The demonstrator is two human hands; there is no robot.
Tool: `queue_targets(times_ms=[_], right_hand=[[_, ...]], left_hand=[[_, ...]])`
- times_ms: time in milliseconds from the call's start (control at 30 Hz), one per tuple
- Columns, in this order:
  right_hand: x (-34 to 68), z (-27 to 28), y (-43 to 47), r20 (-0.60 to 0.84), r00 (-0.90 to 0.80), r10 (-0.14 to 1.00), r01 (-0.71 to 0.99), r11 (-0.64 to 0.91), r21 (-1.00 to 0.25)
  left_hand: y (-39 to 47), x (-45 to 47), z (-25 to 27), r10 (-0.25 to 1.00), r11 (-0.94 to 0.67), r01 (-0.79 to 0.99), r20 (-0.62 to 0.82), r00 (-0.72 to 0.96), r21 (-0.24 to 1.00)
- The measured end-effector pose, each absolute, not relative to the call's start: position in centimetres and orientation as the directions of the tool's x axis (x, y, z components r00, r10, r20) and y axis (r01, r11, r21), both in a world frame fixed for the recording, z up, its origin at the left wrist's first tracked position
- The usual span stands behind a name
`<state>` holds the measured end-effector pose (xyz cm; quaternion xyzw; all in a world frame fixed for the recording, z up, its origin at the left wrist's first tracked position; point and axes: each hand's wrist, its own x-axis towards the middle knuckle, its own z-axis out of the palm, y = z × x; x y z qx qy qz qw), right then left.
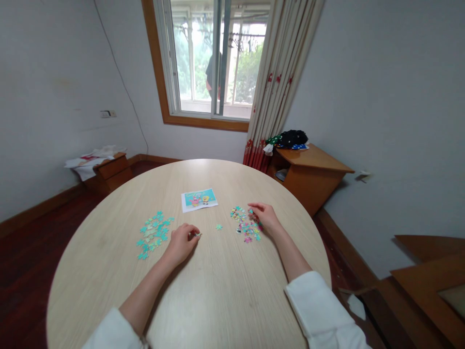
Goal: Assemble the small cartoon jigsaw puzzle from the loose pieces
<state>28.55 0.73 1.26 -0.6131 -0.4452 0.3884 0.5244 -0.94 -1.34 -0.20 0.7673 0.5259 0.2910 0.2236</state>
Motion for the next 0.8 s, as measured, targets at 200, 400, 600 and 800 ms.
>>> queue_targets(times_ms=[200, 400, 600, 800], right_hand=[[28.5, 1.6, 0.5, 0.201, 0.288, 0.936, 0.712, -0.069, -0.699], [28.1, 2.1, -0.1, 0.195, 0.095, 0.976, 0.886, 0.006, -0.464], [28.0, 2.5, -0.7, 0.128, -0.025, 0.991, 0.890, 0.081, -0.449], [27.9, 2.2, -0.6, 0.121, -0.017, 0.993, 0.881, 0.072, -0.468]], left_hand=[[-1.4, -0.9, -0.1, 0.937, -0.347, 0.678, 0.210, 0.279, 0.648], [-1.5, -0.9, 0.2, 0.937, -0.346, 0.675, 0.205, 0.282, 0.652], [-1.5, -0.9, 0.1, 0.935, -0.353, 0.678, 0.215, 0.283, 0.644], [-1.5, -0.9, -0.1, 0.934, -0.355, 0.671, 0.219, 0.281, 0.651]])
